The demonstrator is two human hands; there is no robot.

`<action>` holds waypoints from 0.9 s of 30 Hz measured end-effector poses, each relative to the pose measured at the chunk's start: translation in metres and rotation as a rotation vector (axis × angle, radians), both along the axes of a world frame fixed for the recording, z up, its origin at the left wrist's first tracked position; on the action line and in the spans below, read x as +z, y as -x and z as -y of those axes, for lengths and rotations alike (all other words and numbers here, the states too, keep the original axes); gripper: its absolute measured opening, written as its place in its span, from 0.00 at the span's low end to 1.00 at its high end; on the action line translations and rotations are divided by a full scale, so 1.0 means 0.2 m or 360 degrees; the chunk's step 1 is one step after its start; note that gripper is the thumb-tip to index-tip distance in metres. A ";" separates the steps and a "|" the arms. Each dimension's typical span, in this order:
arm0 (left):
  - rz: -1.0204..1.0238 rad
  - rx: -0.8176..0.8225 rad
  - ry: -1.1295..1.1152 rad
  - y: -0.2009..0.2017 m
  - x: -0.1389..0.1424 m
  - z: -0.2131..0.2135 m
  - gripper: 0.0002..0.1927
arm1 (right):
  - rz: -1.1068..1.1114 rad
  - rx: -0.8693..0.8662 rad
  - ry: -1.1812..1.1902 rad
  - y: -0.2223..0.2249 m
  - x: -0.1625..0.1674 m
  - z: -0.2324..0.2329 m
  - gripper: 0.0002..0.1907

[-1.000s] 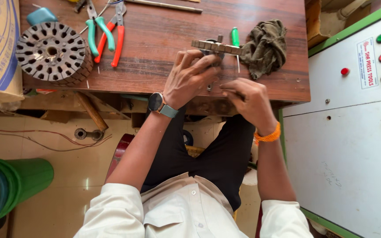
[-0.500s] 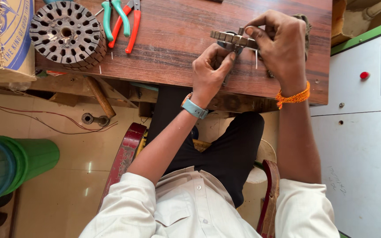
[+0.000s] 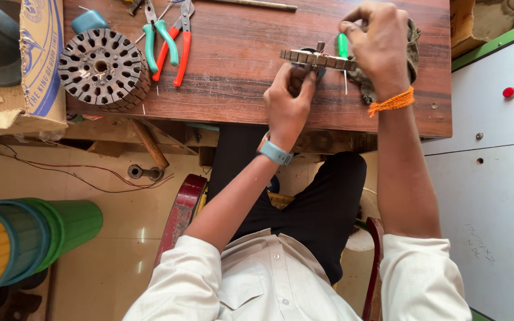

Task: The person sits at a workbench and repeatedly inserts and removes a metal pin into a circular stator component. They use a green-handled screwdriver to adjust the component and rotate it to access different slots. The person continues this repetitive insertion and removal process throughout the clip.

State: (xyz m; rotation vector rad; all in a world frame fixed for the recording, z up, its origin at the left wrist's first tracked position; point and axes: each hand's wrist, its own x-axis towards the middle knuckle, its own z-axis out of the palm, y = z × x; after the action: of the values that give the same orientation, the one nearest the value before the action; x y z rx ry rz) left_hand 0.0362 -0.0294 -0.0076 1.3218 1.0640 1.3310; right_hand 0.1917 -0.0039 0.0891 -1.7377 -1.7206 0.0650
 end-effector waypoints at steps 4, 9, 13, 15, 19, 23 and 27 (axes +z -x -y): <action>-0.0537 0.0179 -0.1461 0.12 0.08 -0.13 0.16 | -0.0332 -0.0093 0.0173 -0.08 -0.02 0.05 0.03; -0.0683 -0.0859 -0.1578 0.23 0.17 -0.45 0.22 | -0.0590 0.0090 0.0057 -0.13 0.00 0.17 0.02; -0.0519 -0.0972 -0.1235 0.25 0.15 -0.46 0.23 | -0.0945 0.0319 0.0119 -0.08 0.02 0.29 0.03; -0.0475 -0.0947 -0.1236 0.24 0.14 -0.44 0.23 | -0.1056 0.0393 0.0151 -0.04 0.01 0.34 0.04; -0.0425 -0.0923 -0.1312 0.23 0.13 -0.44 0.22 | -0.0927 0.0210 0.0190 0.07 -0.01 0.38 0.03; -0.0402 -0.0906 -0.1190 0.23 0.11 -0.43 0.22 | -0.0695 0.0044 0.0025 0.20 -0.09 0.44 0.02; -0.0396 -0.0945 -0.1156 0.23 0.10 -0.44 0.22 | -0.0965 0.0078 -0.0121 0.22 -0.18 0.46 0.00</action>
State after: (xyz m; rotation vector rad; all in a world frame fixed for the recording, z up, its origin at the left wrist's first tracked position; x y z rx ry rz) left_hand -0.0105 0.0577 0.0131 2.1726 0.2539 1.1314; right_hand 0.1471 -0.0955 0.0529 -1.4236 -1.2935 0.4898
